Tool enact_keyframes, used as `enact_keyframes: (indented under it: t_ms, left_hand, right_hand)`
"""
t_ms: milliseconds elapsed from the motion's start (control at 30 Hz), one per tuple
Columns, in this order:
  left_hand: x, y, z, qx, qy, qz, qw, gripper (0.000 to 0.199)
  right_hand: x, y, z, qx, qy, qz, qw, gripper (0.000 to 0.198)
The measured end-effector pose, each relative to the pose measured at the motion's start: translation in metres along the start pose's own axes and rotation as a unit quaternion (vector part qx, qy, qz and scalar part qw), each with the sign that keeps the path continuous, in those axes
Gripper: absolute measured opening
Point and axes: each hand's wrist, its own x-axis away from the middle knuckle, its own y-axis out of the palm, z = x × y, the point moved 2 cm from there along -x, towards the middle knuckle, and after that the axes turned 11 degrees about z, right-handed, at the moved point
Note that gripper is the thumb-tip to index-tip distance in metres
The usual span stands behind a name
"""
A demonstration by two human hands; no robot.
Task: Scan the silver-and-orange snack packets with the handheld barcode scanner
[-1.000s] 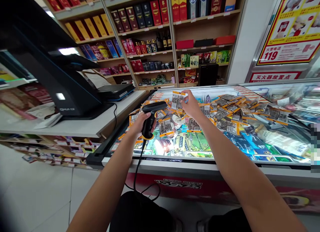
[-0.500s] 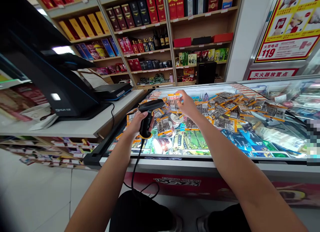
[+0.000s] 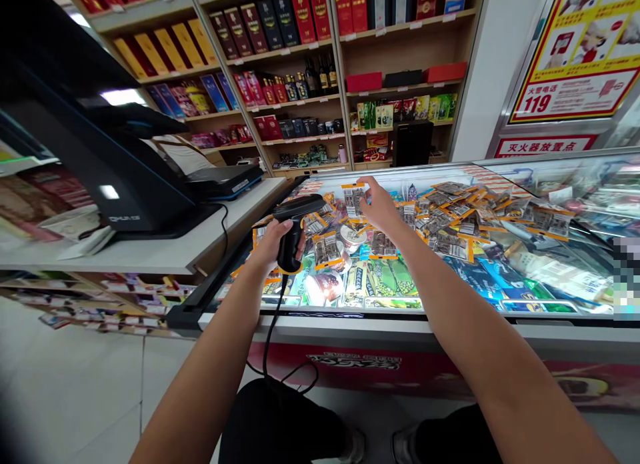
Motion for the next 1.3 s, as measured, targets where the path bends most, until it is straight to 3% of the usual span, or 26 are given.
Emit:
enact_keyframes:
  t_ms: [133,267,367,433,500,600,700,833,967,1133,1300]
  left_hand:
    - [0.000,0.000,-0.001,0.025,0.011,0.009,1.000,0.037]
    - [-0.002,-0.001,-0.001,0.033,0.016,0.033,0.999,0.039]
    - [-0.002,-0.002,-0.001,0.038,0.013,0.036,0.999,0.039]
    - [-0.002,-0.001,-0.002,0.039,0.010,0.031,0.999,0.038]
    - [-0.002,-0.001,-0.003,0.038,0.007,0.031,0.999,0.038]
    - [-0.003,0.000,-0.004,0.029,0.005,0.030,0.999,0.038]
    - [-0.004,0.000,-0.006,0.011,0.008,0.010,1.000,0.040]
    - [-0.005,-0.001,-0.007,-0.007,0.007,-0.003,1.000,0.036]
    - [-0.003,0.001,-0.007,-0.012,-0.004,-0.021,1.000,0.033]
    - [0.003,0.007,-0.005,-0.073,-0.036,-0.096,0.992,0.033]
    - [0.005,0.013,-0.004,-0.092,-0.040,-0.144,0.985,0.034]
  right_hand:
    - [-0.004,-0.005,0.015,0.095,0.038,0.028,0.994,0.044]
    - [-0.006,-0.020,0.035,0.297,0.097,0.096,0.945,0.054]
    - [-0.003,-0.020,0.032,0.330,0.064,0.133,0.932,0.056]
    - [0.002,-0.005,0.018,0.267,-0.009,0.080,0.960,0.050]
    - [0.014,0.019,0.000,0.171,-0.093,-0.042,0.980,0.049]
    - [0.039,0.058,-0.022,0.110,-0.162,-0.216,0.957,0.066]
    - [0.053,0.080,-0.028,0.128,-0.141,-0.271,0.944,0.076]
    - [0.044,0.073,-0.021,0.040,-0.067,-0.208,0.975,0.071]
    - [0.023,0.046,-0.007,-0.098,-0.013,-0.087,0.991,0.039]
    - [0.000,0.022,0.019,-0.126,0.028,0.047,0.991,0.034]
    - [-0.010,0.015,0.038,-0.118,0.034,0.088,0.988,0.035]
